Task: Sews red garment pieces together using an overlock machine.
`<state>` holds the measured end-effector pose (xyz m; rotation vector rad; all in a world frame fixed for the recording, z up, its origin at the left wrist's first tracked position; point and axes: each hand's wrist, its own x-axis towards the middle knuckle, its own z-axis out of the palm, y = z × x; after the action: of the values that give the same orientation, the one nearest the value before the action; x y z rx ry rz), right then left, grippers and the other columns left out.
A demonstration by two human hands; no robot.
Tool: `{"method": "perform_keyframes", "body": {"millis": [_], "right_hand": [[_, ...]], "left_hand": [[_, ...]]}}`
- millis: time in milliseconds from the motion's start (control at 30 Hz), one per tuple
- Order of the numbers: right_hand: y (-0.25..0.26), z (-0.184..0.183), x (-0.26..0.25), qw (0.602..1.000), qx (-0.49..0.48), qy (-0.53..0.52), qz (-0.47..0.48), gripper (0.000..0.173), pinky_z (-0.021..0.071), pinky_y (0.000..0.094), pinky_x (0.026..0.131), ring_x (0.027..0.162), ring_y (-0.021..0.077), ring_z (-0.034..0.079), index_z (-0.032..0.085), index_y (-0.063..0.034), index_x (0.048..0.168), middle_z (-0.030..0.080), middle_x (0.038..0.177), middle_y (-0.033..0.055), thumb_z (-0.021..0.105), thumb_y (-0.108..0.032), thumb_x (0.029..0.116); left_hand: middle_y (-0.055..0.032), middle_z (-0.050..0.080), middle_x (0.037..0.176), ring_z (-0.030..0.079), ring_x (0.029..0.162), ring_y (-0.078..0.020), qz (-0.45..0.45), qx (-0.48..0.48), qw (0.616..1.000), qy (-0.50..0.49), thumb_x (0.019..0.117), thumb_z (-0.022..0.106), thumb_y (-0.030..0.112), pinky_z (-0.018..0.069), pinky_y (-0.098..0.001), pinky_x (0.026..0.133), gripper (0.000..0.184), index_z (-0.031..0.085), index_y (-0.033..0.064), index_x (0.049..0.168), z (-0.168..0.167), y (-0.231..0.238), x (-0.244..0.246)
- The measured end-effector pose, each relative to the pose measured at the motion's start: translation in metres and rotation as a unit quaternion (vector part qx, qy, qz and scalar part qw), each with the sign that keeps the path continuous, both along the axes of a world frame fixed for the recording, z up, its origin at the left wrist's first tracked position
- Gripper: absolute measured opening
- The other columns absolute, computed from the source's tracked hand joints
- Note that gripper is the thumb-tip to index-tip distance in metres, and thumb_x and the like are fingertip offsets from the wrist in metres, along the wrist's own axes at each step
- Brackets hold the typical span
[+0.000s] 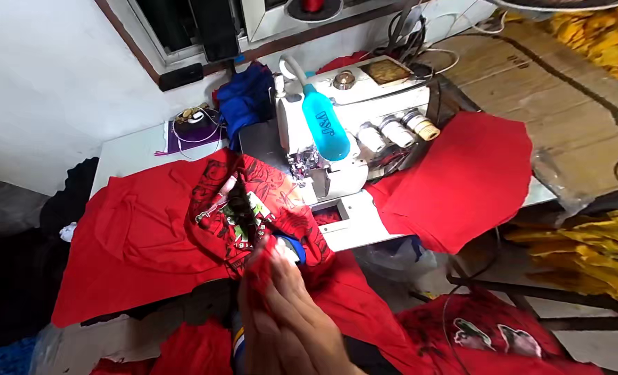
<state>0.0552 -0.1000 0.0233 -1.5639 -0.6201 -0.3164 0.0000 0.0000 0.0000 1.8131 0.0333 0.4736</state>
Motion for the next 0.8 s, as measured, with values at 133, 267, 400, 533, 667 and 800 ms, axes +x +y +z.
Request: {"method": "perform_keyframes", "body": {"millis": [133, 267, 400, 533, 667, 800], "right_hand": [[0.015, -0.068, 0.009, 0.981, -0.149, 0.11, 0.055, 0.056, 0.0255, 0.0518, 0.125, 0.143, 0.0346, 0.048, 0.063, 0.0041, 0.137, 0.057, 0.146, 0.0207, 0.025, -0.031, 0.1134], [0.012, -0.087, -0.008, 0.975, -0.158, 0.102, 0.12, 0.049, 0.0369, 0.0465, 0.12, 0.136, 0.0274, 0.057, 0.068, 0.0041, 0.129, 0.064, 0.139, 0.0173, 0.037, -0.03, 0.1111], [-0.014, -0.074, 0.026, 0.967, -0.06, 0.191, 0.16, 0.036, 0.057, 0.0357, 0.102, 0.116, 0.0138, 0.069, 0.073, -0.0016, 0.122, 0.073, 0.124, 0.0088, 0.048, -0.024, 0.1093], [-0.063, -0.085, 0.091, 0.975, -0.095, 0.198, -0.024, 0.033, 0.0641, 0.0346, 0.082, 0.092, 0.0106, 0.074, 0.077, -0.01, 0.114, 0.077, 0.103, -0.0012, 0.048, -0.023, 0.1053], [-0.092, -0.118, 0.128, 0.967, -0.142, 0.163, -0.135, 0.025, 0.0623, 0.0268, 0.064, 0.069, 0.0046, 0.071, 0.077, -0.0113, 0.103, 0.075, 0.083, -0.0045, 0.056, -0.026, 0.1016], [-0.087, -0.131, 0.131, 0.958, -0.183, 0.109, -0.193, 0.023, 0.0578, 0.025, 0.065, 0.07, 0.0013, 0.068, 0.079, -0.0123, 0.096, 0.074, 0.082, -0.004, 0.064, -0.031, 0.0941]], "left_hand": [[-0.0215, 0.061, 0.134, 0.062, 0.123, -0.0105, 0.17, -0.226, 0.946, 0.159, 0.1078, 0.029, 0.006, 0.0473, -0.0257, 0.107, 0.044, 0.038, -0.0207, 0.141, -0.027, -0.009, 0.043], [-0.0126, 0.068, 0.102, 0.071, 0.087, -0.0149, 0.196, -0.308, 0.91, 0.196, 0.1088, 0.033, 0.01, 0.0612, -0.031, 0.082, 0.036, 0.051, -0.0081, 0.134, -0.032, 0.012, 0.055], [-0.0018, 0.059, 0.072, 0.057, 0.053, -0.0099, 0.199, -0.331, 0.912, 0.14, 0.1119, 0.025, 0.014, 0.0539, -0.0239, 0.05, 0.033, 0.055, -0.0005, 0.109, -0.021, 0.052, 0.088], [0.0047, 0.04, 0.047, 0.038, 0.035, -0.0065, 0.231, -0.367, 0.894, 0.108, 0.1128, 0.029, 0.04, 0.0378, -0.0211, 0.035, 0.055, 0.045, 0.0137, 0.067, -0.006, 0.074, 0.128], [0.007, 0.039, 0.047, 0.036, 0.036, -0.0042, 0.195, -0.286, 0.934, 0.085, 0.1087, 0.047, 0.033, 0.0345, -0.0202, 0.037, 0.048, 0.05, 0.0165, 0.064, -0.004, 0.072, 0.172], [-0.0109, 0.064, 0.097, 0.063, 0.084, -0.0191, 0.122, -0.033, 0.984, 0.122, 0.1102, 0.038, 0.039, 0.055, -0.0412, 0.077, 0.044, 0.062, 0.0026, 0.119, 0.014, 0.064, 0.235]]}}
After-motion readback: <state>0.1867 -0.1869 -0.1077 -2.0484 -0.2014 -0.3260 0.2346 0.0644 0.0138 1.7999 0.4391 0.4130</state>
